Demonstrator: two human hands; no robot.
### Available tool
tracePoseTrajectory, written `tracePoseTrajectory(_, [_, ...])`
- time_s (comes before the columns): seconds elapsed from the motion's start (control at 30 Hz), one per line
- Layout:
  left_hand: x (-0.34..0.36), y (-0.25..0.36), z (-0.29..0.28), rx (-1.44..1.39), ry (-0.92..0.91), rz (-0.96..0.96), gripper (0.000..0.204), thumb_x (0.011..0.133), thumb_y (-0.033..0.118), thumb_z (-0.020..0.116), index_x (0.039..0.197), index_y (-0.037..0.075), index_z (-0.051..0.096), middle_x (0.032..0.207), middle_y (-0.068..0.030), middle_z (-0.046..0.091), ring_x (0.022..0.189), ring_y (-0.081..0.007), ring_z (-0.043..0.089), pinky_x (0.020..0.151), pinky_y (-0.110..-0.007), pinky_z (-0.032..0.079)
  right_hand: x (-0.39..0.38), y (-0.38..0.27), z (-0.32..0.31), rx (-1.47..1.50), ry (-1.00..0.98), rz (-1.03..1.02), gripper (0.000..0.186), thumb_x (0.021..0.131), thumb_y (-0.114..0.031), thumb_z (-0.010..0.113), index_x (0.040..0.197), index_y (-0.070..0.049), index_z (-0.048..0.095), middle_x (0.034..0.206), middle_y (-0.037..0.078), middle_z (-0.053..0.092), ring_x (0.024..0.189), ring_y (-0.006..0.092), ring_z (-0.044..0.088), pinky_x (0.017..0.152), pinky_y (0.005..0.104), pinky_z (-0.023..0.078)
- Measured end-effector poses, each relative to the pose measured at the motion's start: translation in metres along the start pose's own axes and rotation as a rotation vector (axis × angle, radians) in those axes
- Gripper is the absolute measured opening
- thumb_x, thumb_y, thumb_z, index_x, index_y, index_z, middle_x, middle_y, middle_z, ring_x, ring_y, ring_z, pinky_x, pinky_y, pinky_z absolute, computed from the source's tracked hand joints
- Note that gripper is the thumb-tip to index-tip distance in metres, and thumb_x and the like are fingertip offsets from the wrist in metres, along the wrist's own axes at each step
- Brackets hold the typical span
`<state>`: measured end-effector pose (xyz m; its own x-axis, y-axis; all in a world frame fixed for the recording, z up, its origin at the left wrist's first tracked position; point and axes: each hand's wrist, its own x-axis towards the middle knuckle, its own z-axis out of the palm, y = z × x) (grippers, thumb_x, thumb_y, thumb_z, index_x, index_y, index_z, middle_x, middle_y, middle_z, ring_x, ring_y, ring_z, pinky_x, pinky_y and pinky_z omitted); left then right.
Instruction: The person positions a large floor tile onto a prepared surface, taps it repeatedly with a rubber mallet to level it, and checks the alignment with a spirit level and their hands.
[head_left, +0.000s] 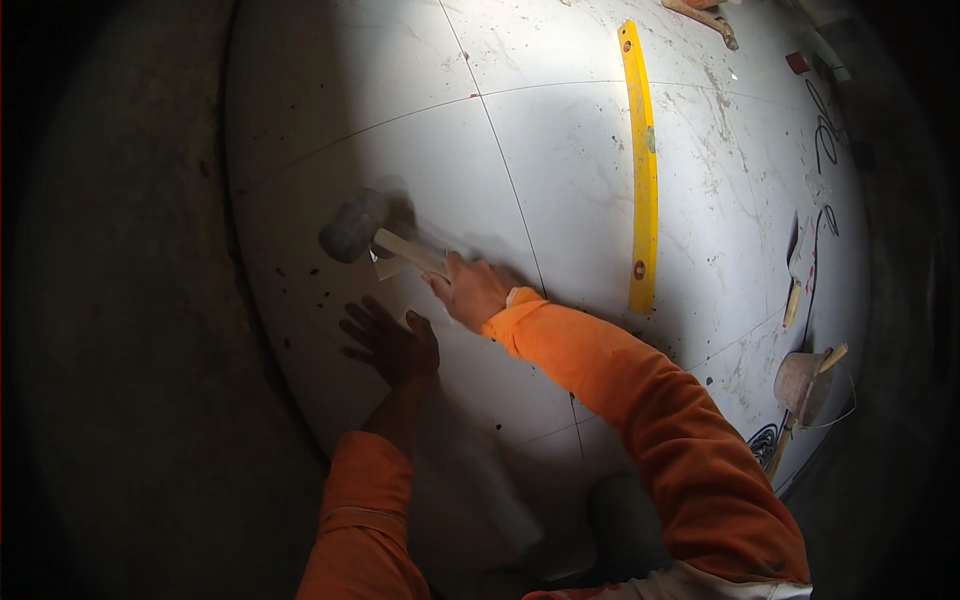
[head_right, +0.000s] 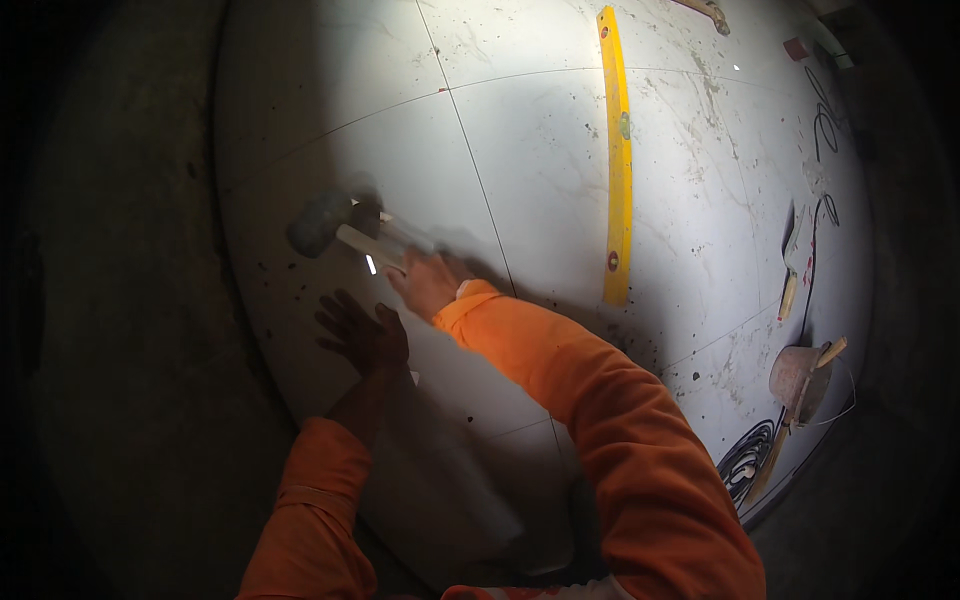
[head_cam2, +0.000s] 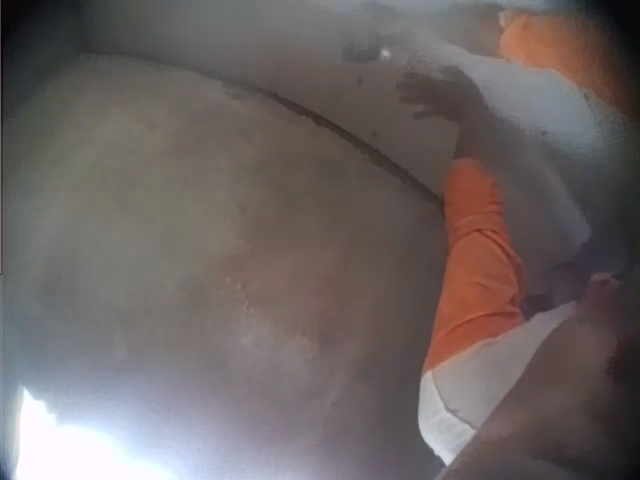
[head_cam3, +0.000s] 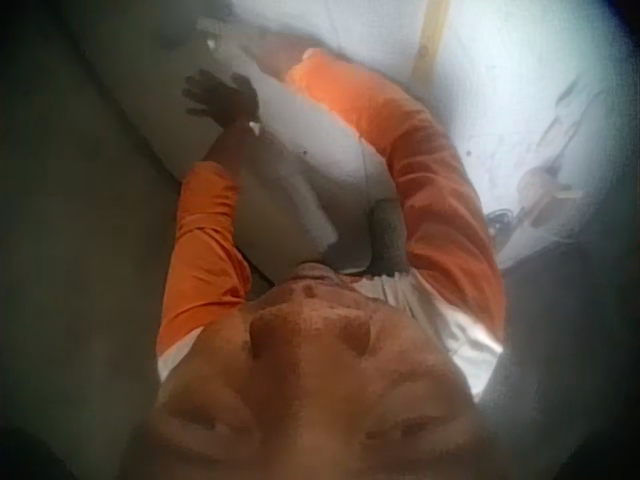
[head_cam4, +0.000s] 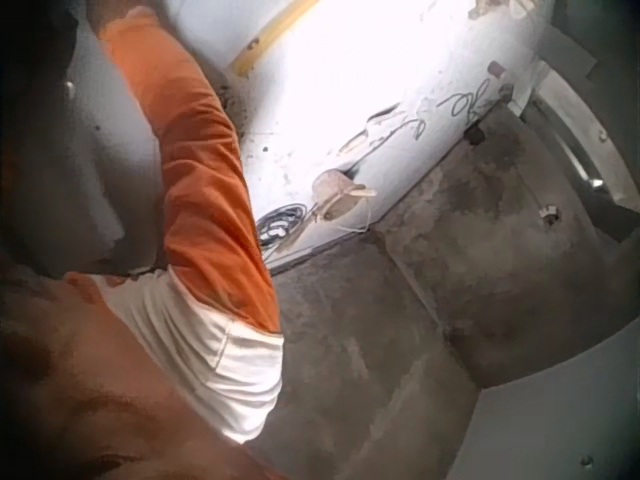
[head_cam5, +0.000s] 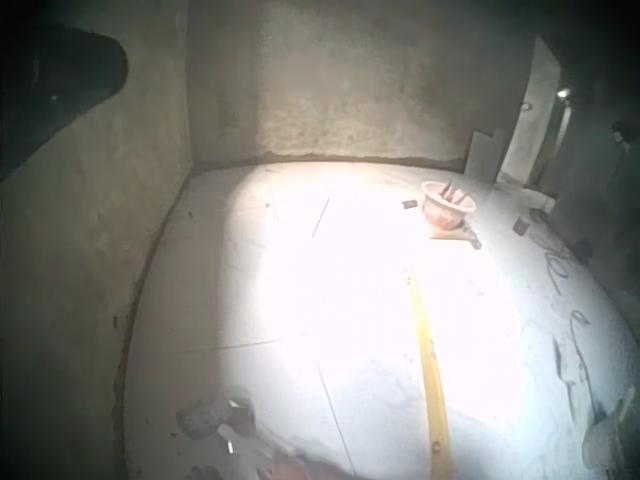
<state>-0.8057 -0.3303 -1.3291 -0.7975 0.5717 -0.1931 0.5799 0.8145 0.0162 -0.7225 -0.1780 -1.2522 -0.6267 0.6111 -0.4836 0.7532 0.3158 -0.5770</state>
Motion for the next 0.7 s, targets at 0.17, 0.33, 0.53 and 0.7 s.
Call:
tracePoseTrajectory(0.17, [-0.002,0.008,0.002,-0.047,-0.040,0.022,0.082,0.093,0.045,0.041,0.154,0.001,0.009,0.160,-0.0261,0.002,0.146,-0.0494,-0.002,0.112,-0.069,0.001,0.007,0.022,0.007,-0.088,0.036,-0.029,0.042,0.098,-0.041,0.053,0.099,0.001,0.053,0.071,0.024,0.065,0.065,0.0428,0.065,0.062,0.0487,0.052])
tracePoseTrajectory(0.33, [0.001,0.003,0.000,-0.044,-0.014,0.031,0.081,0.093,0.044,0.041,0.154,0.001,0.009,0.160,-0.0261,0.001,0.146,-0.0499,-0.002,0.111,-0.070,0.001,0.009,0.019,0.006,0.033,0.095,-0.034,0.044,0.098,-0.042,0.052,0.100,0.002,0.054,0.072,0.025,0.065,0.067,0.0436,0.065,0.064,0.0505,0.051])
tracePoseTrajectory(0.53, [0.002,-0.002,0.004,-0.036,-0.023,0.020,0.082,0.093,0.044,0.041,0.154,0.001,0.008,0.160,-0.0262,0.000,0.146,-0.0500,-0.002,0.111,-0.070,0.002,0.001,0.018,-0.013,0.025,0.024,0.027,0.045,0.097,-0.044,0.052,0.101,0.001,0.053,0.080,0.026,0.066,0.073,0.0450,0.065,0.068,0.0516,0.052])
tracePoseTrajectory(0.7, [0.001,0.000,0.003,-0.041,-0.011,0.029,0.082,0.092,0.043,0.041,0.154,0.001,0.008,0.160,-0.0260,0.000,0.146,-0.0500,-0.001,0.111,-0.070,0.002,0.034,0.082,-0.036,-0.080,0.397,0.180,0.046,0.097,-0.048,0.049,0.101,-0.002,0.053,0.085,0.028,0.066,0.078,0.0476,0.064,0.071,0.0535,0.052])
